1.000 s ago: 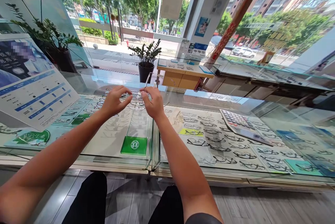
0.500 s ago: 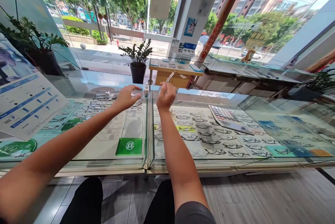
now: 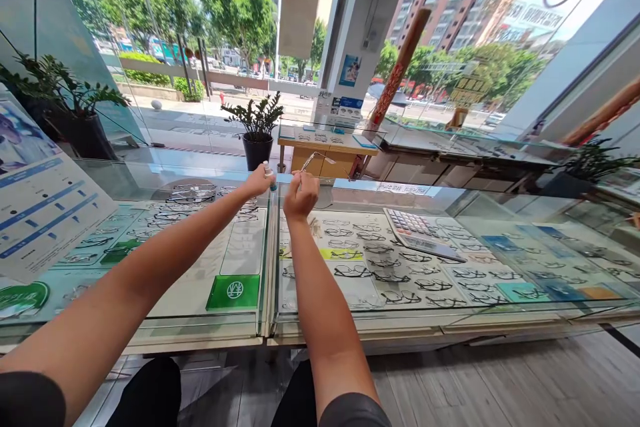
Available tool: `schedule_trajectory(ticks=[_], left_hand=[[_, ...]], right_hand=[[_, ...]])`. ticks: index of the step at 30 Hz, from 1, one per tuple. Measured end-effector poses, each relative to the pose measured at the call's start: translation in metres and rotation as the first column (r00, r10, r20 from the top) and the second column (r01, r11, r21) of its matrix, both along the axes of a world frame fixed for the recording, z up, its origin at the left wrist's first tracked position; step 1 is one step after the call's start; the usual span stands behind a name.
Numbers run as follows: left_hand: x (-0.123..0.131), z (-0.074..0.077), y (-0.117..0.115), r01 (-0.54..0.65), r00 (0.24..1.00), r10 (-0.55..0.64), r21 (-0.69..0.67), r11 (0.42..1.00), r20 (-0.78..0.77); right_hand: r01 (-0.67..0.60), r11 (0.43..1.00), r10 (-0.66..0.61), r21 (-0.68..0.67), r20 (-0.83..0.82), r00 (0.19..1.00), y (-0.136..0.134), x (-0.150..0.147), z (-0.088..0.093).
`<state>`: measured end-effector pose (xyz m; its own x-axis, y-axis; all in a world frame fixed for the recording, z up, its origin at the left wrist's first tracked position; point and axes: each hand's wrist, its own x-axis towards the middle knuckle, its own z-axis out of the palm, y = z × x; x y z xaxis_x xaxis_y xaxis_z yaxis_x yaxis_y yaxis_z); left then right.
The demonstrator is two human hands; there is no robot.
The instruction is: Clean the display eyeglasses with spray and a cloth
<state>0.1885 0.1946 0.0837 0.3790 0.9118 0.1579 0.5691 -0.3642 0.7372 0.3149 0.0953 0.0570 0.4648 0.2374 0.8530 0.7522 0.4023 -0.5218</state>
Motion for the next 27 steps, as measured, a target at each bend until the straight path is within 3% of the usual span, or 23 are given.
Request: schedule_trajectory(ticks=[3, 6, 9, 11, 15, 22, 25, 27], left_hand=[[-0.037, 0.004, -0.019, 0.004, 0.986, -0.004, 0.002, 1.000, 0.165], [-0.091, 0.004, -0.046, 0.222, 0.842, -0.126, -0.123, 0.967, 0.524], [-0.137, 0.002, -0.068, 0.325, 0.712, -0.109, -0.187, 0.927, 0.694], [-0.154, -0.001, -0.077, 0.365, 0.649, -0.079, -0.219, 0.905, 0.756], [-0.161, -0.008, -0.084, 0.453, 0.591, -0.048, -0.282, 0.846, 0.805], [-0.162, -0.003, -0.089, 0.651, 0.534, -0.150, -0.292, 0.701, 0.832], [-0.162, 0.000, -0.091, 0.631, 0.556, -0.161, -0.288, 0.720, 0.816], [-0.161, 0.000, -0.092, 0.555, 0.598, -0.146, -0.276, 0.784, 0.788]], right_hand=[[-0.008, 1.000, 0.008, 0.001, -0.009, 1.000, 0.000, -0.004, 0.000], [-0.027, 1.000, 0.027, -0.008, 0.012, 1.000, -0.001, -0.013, 0.001], [-0.069, 0.997, 0.070, -0.033, 0.037, 0.997, -0.005, -0.026, 0.002], [-0.120, 0.990, 0.122, -0.071, 0.037, 0.992, -0.009, -0.036, 0.003], [-0.297, 0.936, 0.309, -0.187, 0.040, 0.950, -0.018, -0.057, 0.002], [-0.612, 0.737, 0.633, -0.288, -0.024, 0.774, -0.039, -0.092, 0.004], [-0.683, 0.665, 0.696, -0.302, -0.080, 0.713, -0.046, -0.100, 0.005], [-0.724, 0.611, 0.734, -0.321, -0.113, 0.670, -0.049, -0.104, 0.006]])
